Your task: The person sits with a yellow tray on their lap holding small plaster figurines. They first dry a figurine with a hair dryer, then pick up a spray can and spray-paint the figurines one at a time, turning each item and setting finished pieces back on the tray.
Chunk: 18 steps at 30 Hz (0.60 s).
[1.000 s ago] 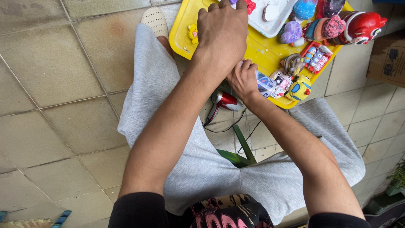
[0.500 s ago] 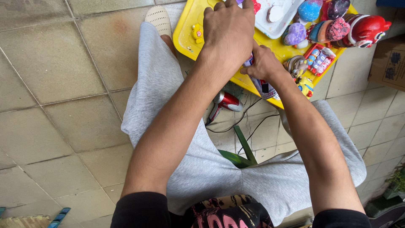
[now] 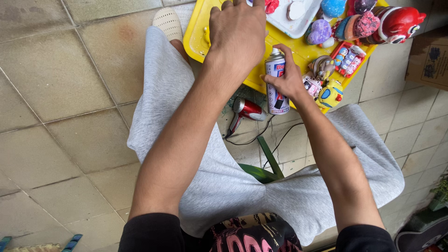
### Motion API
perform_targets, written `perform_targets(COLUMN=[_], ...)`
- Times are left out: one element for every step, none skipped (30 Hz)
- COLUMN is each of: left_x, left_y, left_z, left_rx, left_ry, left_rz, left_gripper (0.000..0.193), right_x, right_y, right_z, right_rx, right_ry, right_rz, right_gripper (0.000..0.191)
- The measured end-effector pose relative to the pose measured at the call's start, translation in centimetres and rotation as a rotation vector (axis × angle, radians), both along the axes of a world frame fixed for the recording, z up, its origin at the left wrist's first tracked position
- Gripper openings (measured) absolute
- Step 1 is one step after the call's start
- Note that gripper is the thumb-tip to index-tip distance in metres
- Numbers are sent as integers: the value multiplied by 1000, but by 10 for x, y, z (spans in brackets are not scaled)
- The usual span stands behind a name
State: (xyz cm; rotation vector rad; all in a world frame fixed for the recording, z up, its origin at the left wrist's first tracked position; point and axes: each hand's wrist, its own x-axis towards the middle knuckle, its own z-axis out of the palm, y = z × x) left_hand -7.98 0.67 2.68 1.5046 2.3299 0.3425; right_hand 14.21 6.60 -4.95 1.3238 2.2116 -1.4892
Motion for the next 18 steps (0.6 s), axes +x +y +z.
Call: perform_targets(left_x=[1, 1, 1, 1, 2, 1, 0, 0, -1, 0, -1, -2, -2, -3, -4, -6, -10, -13], left_y=[0, -1, -2, -3, -3, -3, -4, -4, -5, -5, -5, -6, -6, -8, -9, -11, -12, -13], left_z=[-1, -1, -1, -1, -1, 0, 1, 2, 3, 4, 5, 6, 7, 7, 7, 7, 7, 6], left_rx=[14, 15, 15, 14, 19, 23, 27, 23, 19, 17, -6, -31, -54, -17, 21, 57, 63, 69], left_ry=[14, 14, 13, 13, 9, 8, 6, 10, 14, 16, -10, -35, -61, -44, -27, -11, -38, -66], left_rz=[0, -6, -12, -20, -21, -21, -20, -27, -35, -44, -52, -59, -67, -60, -51, -41, -29, -15], left_gripper=[57, 56, 56, 55, 55, 56, 57, 56, 56, 55, 58, 60, 63, 58, 53, 49, 44, 40], right_x=[2, 3, 5, 7, 10, 13, 16, 18, 21, 24, 27, 31, 34, 38, 43, 50, 56, 59], right_y=[-5, -11, -17, -24, -30, -36, -41, -46, -51, -56, -59, -63, -67, -70, -76, -83, -89, -95], right_z=[1, 2, 4, 5, 7, 6, 6, 6, 4, 3, 3, 3, 3, 4, 6, 11, 14, 16], right_rx=[3, 5, 68, 132, 196, 230, 262, 294, 330, 368, 406, 426, 446, 467, 492, 515, 539, 538], right_ry=[43, 86, 81, 74, 68, 73, 78, 82, 118, 154, 188, 179, 171, 163, 161, 157, 154, 165], right_rz=[-24, -48, -34, -22, -9, -24, -37, -51, -49, -49, -48, -63, -78, -93, -78, -61, -42, -50], right_gripper=[88, 88, 87, 86, 85, 84, 82, 81, 80, 79, 79, 78, 78, 77, 77, 77, 76, 75])
